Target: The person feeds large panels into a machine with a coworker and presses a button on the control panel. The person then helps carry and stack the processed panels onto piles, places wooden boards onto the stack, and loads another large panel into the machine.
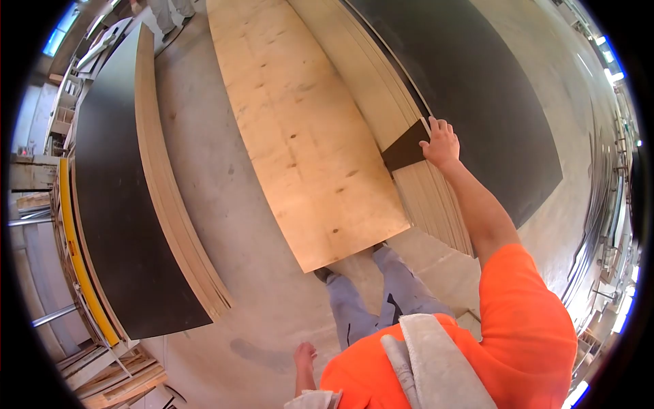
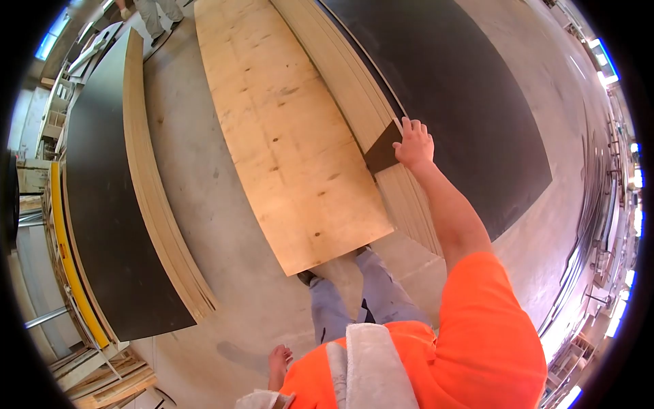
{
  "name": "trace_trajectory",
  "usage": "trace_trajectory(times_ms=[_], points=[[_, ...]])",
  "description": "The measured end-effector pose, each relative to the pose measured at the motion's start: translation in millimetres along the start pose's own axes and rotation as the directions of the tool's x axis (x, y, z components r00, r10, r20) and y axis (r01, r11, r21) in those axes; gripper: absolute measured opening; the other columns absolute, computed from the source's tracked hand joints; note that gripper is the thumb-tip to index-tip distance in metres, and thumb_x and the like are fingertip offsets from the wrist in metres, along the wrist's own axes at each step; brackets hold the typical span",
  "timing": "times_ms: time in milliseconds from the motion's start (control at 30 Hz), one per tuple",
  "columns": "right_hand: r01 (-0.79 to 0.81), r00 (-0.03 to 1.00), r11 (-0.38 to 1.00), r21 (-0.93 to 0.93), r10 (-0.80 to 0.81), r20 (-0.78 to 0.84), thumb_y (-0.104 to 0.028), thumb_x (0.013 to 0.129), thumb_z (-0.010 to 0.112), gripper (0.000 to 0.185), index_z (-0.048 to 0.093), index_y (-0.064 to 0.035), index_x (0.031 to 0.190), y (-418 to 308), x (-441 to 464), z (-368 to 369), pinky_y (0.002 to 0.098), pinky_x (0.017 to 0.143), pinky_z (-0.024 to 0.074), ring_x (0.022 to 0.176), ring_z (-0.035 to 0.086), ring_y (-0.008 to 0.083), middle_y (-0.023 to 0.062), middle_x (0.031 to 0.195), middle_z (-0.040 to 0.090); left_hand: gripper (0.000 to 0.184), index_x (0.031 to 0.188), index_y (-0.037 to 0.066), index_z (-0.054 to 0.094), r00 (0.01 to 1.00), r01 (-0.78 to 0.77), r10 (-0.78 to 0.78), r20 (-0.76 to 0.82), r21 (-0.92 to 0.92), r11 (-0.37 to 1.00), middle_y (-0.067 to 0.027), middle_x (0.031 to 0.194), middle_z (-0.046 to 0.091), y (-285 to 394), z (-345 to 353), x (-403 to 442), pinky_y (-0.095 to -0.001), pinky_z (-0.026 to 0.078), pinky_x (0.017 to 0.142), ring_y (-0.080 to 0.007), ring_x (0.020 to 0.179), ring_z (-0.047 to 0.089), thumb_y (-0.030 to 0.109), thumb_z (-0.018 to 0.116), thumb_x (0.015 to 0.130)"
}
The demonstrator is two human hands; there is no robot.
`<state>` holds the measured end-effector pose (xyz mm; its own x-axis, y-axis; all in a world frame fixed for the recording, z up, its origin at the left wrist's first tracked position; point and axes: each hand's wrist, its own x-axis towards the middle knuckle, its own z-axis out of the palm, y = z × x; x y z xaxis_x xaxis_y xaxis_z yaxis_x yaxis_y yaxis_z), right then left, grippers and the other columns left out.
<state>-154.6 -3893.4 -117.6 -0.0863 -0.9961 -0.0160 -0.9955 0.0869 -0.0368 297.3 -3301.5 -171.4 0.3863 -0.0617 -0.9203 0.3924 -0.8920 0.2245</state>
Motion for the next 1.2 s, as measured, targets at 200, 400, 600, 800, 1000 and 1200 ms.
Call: trace_trajectory(times_ms=[200, 400, 600, 800, 1000, 1200], points=[[-0.03, 0.999, 0.996, 0.079, 0.031, -0.011, -0.025, 0.077, 0.075, 0.058, 0.053, -0.0079, 0.128, 0.9, -0.3, -6.1, 0.041, 0.097, 0.0457, 0.123, 0.048, 0.0302, 0.0111, 0.128, 0.051, 0.031, 0.11, 0.003, 0.062, 0.995, -0.057, 0.06, 0.075, -0.044, 0.997, -0.0072, 0.098, 0.065, 10.5, 21.2, -16.2, -0.0333, 0.054, 0.073, -0.019, 0.09, 0.065, 0.027, 0.063, 0.09], [-0.183, 0.973, 0.976, 0.118, 0.163, 0.161, -0.025, 0.082, 0.068, 0.027, 0.063, -0.0033, 0.097, 9.0, 14.5, -1.1, 0.0444, 0.088, 0.0503, 0.105, 0.062, 0.0342, 0.016, 0.108, 0.064, 0.041, 0.122, -0.003, 0.057, 0.983, -0.145, 0.147, 0.113, -0.024, 0.989, -0.0093, 0.106, 0.066, 46.5, 52.5, -31.1, -0.0315, 0.054, 0.077, -0.0196, 0.097, 0.065, 0.024, 0.062, 0.093], [-0.18, 0.978, 0.979, 0.099, 0.168, 0.126, -0.025, 0.083, 0.067, 0.033, 0.057, -0.0052, 0.108, 8.2, 9.7, 10.3, 0.045, 0.087, 0.0509, 0.103, 0.063, 0.0359, 0.0172, 0.108, 0.064, 0.042, 0.126, -0.002, 0.055, 0.989, -0.126, 0.127, 0.072, -0.012, 0.992, -0.0093, 0.107, 0.066, 45.1, 47.9, -28.8, -0.0315, 0.054, 0.076, -0.0196, 0.096, 0.065, 0.024, 0.061, 0.094], [-0.15, 0.985, 0.983, 0.106, 0.139, 0.105, -0.026, 0.081, 0.072, 0.057, 0.046, -0.01, 0.128, 3.0, 3.0, 1.7, 0.0428, 0.089, 0.051, 0.112, 0.058, 0.0325, 0.0148, 0.118, 0.055, 0.047, 0.132, -0.002, 0.052, 0.997, -0.056, 0.055, 0.051, 0.018, 0.998, -0.0104, 0.109, 0.066, 24.5, 33.5, -17.6, -0.0318, 0.054, 0.076, -0.0201, 0.096, 0.065, 0.024, 0.061, 0.094], [-0.094, 0.994, 0.993, 0.065, 0.09, 0.063, -0.028, 0.077, 0.076, 0.074, 0.039, -0.0113, 0.139, -6.0, -2.4, -4.2, 0.0413, 0.093, 0.0488, 0.118, 0.052, 0.0314, 0.0145, 0.122, 0.052, 0.052, 0.136, -0.004, 0.048, 0.996, -0.058, 0.058, 0.072, -0.011, 0.998, -0.0111, 0.109, 0.066, 18.8, 34.6, -12.7, -0.0323, 0.054, 0.077, -0.0204, 0.097, 0.065, 0.024, 0.062, 0.094], [-0.08, 0.996, 0.996, 0.04, 0.081, -0.025, -0.029, 0.075, 0.078, 0.083, 0.034, -0.0117, 0.144, -0.8, -11.3, -3.6, 0.0423, 0.094, 0.0471, 0.121, 0.049, 0.0315, 0.0141, 0.128, 0.049, 0.052, 0.136, -0.004, 0.047, 0.993, -0.089, 0.091, 0.072, -0.036, 0.995, -0.0112, 0.108, 0.066, 26.7, 45.0, -17.1, -0.0323, 0.054, 0.076, -0.0199, 0.096, 0.065, 0.023, 0.062, 0.094]])
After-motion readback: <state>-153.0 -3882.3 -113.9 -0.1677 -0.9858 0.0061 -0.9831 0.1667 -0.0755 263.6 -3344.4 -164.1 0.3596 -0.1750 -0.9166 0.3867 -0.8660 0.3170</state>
